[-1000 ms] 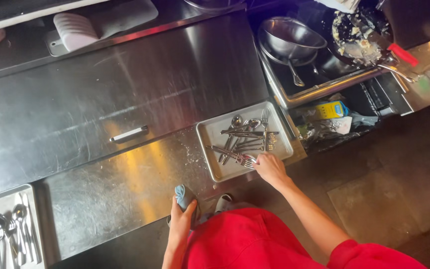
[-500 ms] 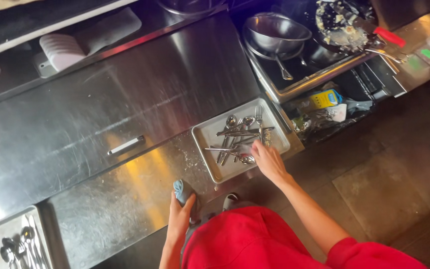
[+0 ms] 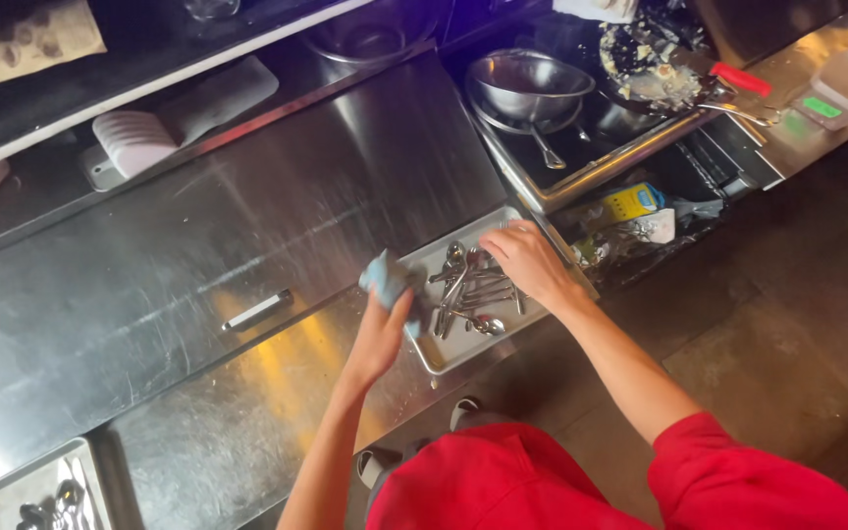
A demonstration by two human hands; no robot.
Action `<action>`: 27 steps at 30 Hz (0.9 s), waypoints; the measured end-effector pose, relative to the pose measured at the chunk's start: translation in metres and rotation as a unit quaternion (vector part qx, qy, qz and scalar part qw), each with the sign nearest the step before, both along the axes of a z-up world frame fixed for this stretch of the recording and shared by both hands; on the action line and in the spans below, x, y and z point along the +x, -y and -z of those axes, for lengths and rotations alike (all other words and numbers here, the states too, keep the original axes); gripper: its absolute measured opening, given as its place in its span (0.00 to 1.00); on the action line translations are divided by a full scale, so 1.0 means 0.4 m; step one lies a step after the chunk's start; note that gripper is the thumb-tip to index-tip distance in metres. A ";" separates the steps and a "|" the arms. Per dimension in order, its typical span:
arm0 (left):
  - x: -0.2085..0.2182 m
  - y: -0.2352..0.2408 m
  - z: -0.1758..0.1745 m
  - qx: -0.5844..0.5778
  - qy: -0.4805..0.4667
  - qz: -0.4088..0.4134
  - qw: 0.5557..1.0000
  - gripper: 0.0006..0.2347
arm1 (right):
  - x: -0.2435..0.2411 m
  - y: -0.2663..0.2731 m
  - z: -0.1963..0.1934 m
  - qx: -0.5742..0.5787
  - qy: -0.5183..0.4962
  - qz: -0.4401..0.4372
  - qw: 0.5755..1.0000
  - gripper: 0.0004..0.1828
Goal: The person dries individual pieces of cutlery using a cloth and places them into a tray. The person picks up spoons, forks, and knives from a tray, wipes each with a cloth, and places them into a second tray.
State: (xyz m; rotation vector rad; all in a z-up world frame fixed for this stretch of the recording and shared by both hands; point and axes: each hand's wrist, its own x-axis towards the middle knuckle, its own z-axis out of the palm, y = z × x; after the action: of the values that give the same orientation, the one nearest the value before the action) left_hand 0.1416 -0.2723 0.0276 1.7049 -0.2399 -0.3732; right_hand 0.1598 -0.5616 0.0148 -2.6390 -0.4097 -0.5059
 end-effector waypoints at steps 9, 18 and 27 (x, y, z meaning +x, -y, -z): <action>0.120 0.225 -0.171 0.099 0.049 0.087 0.990 0.24 | 0.043 -0.026 -0.169 0.023 0.007 -0.035 0.999 0.04; 0.159 0.293 -0.090 0.101 0.010 0.009 0.995 0.17 | 0.082 0.008 -0.188 0.053 0.015 -0.032 0.998 0.03; 0.100 0.260 -0.106 0.103 -0.034 0.007 0.994 0.17 | 0.103 0.000 -0.247 0.093 -0.062 -0.044 0.993 0.04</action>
State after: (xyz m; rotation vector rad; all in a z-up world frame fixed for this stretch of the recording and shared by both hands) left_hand 0.1817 -0.3762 0.0701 1.8897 -0.1677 -0.4802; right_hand 0.2011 -0.5614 0.1136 -2.4460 -0.4158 -0.3320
